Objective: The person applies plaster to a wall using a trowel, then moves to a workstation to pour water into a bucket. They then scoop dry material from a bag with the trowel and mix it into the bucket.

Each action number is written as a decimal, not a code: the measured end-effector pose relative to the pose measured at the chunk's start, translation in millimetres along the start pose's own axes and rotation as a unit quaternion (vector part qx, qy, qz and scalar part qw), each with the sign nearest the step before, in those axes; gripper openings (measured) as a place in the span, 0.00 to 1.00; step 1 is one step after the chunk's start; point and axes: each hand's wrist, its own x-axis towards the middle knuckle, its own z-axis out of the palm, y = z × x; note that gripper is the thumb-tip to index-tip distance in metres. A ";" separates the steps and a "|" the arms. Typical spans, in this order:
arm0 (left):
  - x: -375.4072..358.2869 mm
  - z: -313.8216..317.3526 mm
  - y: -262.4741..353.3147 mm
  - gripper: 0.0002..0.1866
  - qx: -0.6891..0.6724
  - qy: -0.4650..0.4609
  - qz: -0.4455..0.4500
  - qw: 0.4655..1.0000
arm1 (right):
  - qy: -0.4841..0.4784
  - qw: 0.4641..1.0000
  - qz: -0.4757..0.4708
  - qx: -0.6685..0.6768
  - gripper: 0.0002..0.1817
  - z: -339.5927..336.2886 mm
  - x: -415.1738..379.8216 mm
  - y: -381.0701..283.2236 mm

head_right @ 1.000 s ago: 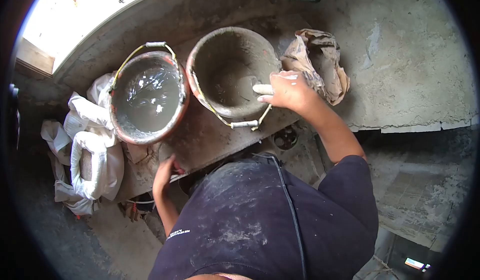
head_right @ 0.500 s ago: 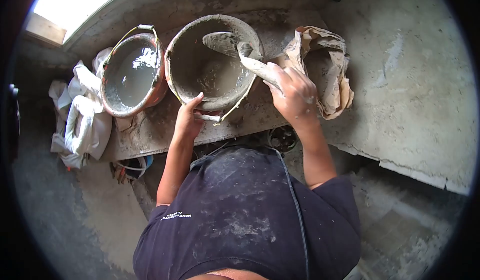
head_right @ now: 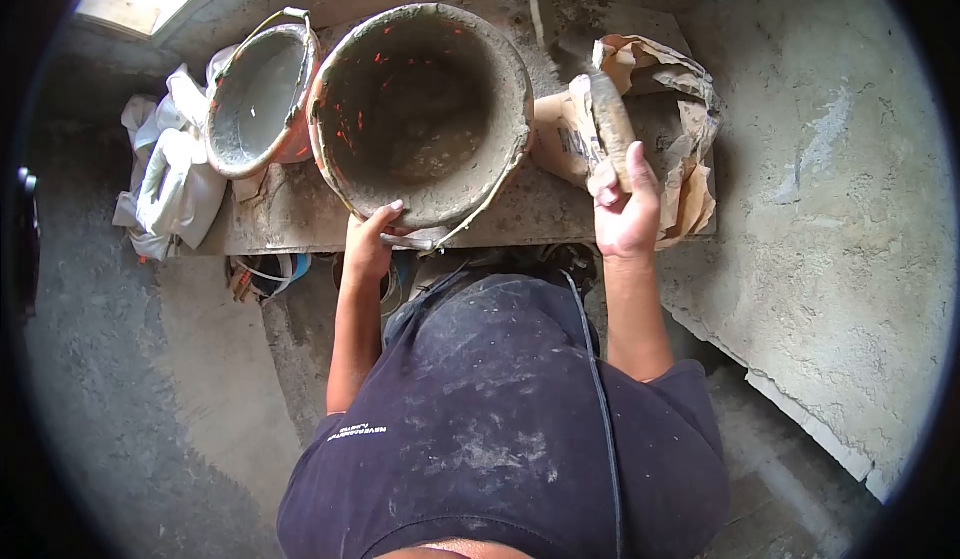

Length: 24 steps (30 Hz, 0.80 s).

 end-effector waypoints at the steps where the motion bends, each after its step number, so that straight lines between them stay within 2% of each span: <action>1: -3.5 2.5 -2.4 0.14 -0.001 0.002 0.003 1.000 | -0.034 0.999 0.007 0.024 0.18 -1.9 1.1 -7.1; 3: -9.2 10.7 -3.8 0.14 0.044 0.003 0.026 0.999 | -0.045 0.998 0.010 0.045 0.21 -0.6 -0.7 -16.0; 5: -11.8 18.6 -1.7 0.15 0.072 0.001 0.040 0.997 | -0.072 0.997 -0.002 0.001 0.23 2.0 -8.4 -21.0; 6: -12.3 22.6 0.3 0.14 0.110 0.003 0.041 0.993 | -0.160 0.986 0.018 -0.034 0.25 -5.3 -9.1 -27.7; 7: -12.1 26.5 3.2 0.13 0.148 0.004 0.041 0.988 | -0.152 0.984 0.055 -0.073 0.26 -8.6 -15.5 -33.9; 9: -8.6 32.3 6.2 0.12 0.152 -0.002 0.036 0.988 | -0.172 0.980 0.089 -0.050 0.25 -15.8 -19.0 -37.2; 10: -3.5 32.1 5.8 0.11 0.135 0.008 0.043 0.990 | -0.170 0.981 0.085 -0.048 0.25 -20.1 -19.8 -35.3; 13: 2.3 33.6 11.5 0.09 0.101 0.013 0.055 0.993 | -0.120 0.980 0.043 -0.151 0.24 -24.9 -29.2 -28.8; 15: 2.9 31.2 20.5 0.09 0.087 0.021 0.034 0.995 | -0.093 0.967 0.029 -0.235 0.23 -33.4 -29.3 -23.6; 16: 6.4 24.4 20.7 0.10 0.065 0.014 0.018 0.998 | -0.094 0.967 0.030 -0.233 0.23 -33.7 -27.7 -22.0; 18: 7.2 18.1 21.8 0.10 0.065 0.024 0.018 0.997 | -0.105 0.949 -0.009 -0.297 0.21 -25.4 -18.3 -16.8; 22: 9.4 10.9 20.3 0.09 0.028 0.029 0.001 0.999 | -0.066 0.954 -0.078 -0.280 0.18 23.4 2.4 4.8; 23: 11.2 8.0 19.8 0.09 0.004 0.037 -0.005 0.999 | -0.077 0.954 -0.078 -0.280 0.18 28.2 6.6 5.3; 24: 14.6 3.5 17.7 0.08 -0.008 0.040 -0.010 0.999 | -0.081 0.932 -0.060 -0.348 0.19 34.2 12.8 5.4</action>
